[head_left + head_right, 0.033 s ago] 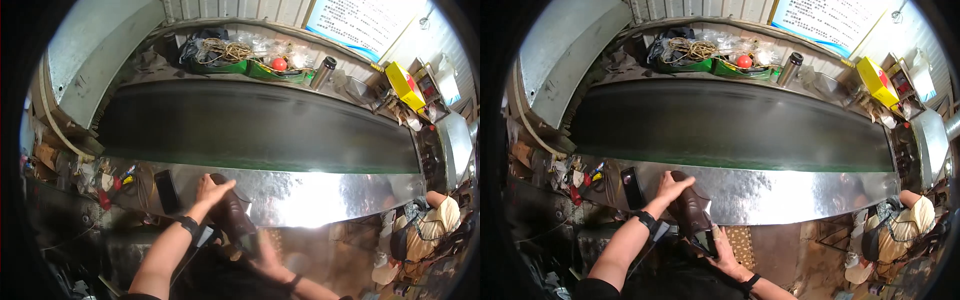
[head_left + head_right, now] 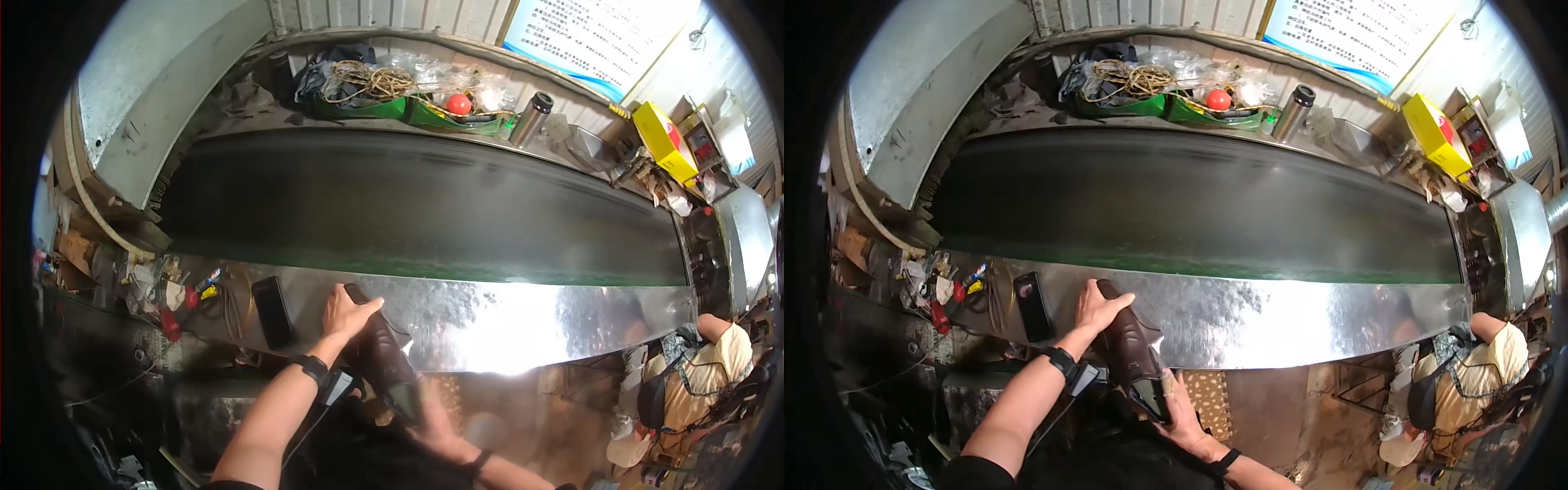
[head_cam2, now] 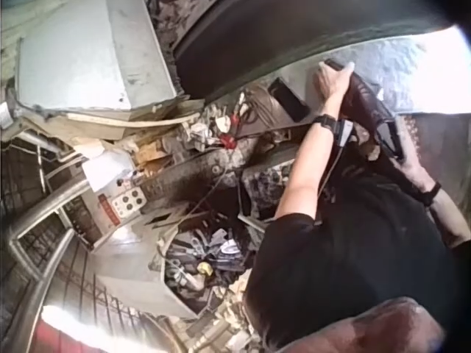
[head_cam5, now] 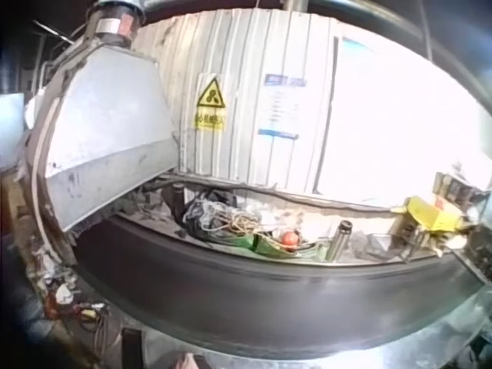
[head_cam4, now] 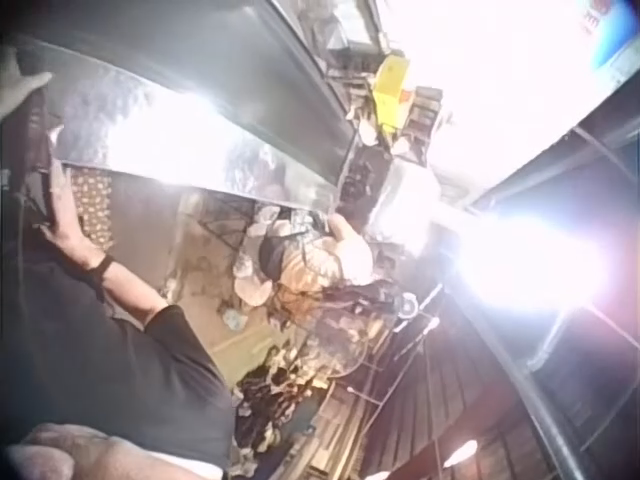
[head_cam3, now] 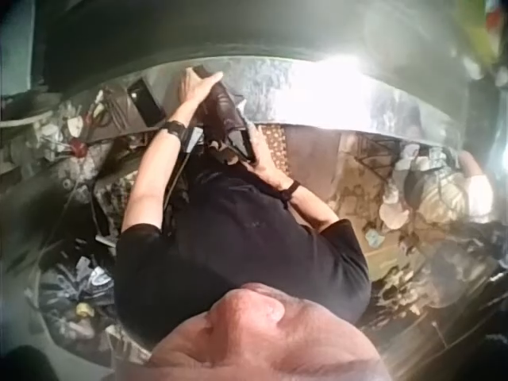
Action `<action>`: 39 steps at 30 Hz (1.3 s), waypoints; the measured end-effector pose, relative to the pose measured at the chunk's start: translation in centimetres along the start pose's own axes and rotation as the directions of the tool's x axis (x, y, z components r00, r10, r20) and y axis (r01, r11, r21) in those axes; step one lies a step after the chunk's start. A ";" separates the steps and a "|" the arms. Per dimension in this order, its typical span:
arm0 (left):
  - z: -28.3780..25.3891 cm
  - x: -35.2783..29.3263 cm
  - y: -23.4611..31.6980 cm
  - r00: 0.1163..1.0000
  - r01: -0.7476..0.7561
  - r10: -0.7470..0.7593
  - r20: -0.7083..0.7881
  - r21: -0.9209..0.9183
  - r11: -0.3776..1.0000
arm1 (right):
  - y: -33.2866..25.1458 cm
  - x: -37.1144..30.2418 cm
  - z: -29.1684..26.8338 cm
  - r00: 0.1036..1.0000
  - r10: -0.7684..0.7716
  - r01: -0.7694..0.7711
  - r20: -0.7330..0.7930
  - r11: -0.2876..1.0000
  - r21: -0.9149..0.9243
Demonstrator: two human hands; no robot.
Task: Apply a shoe upper to a last using a lasting machine and check the alignment.
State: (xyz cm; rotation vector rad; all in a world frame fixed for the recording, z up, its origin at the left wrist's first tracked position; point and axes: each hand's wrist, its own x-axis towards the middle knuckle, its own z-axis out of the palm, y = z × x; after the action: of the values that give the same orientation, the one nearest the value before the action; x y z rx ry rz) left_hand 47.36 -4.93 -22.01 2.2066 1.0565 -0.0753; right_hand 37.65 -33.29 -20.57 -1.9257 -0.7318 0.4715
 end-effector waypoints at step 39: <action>-35.9 -53.3 -35.9 0.376 -0.631 -0.704 -0.603 -0.723 0.282 | -35.9 -9.5 33.1 0.444 -0.127 -0.446 0.887 0.827 0.342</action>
State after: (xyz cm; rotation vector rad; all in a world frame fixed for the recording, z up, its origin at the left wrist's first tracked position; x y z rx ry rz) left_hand -21.79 -3.25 3.01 0.7009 1.1418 1.6827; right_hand 0.22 -5.70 -2.81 -1.0699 -0.9060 1.7371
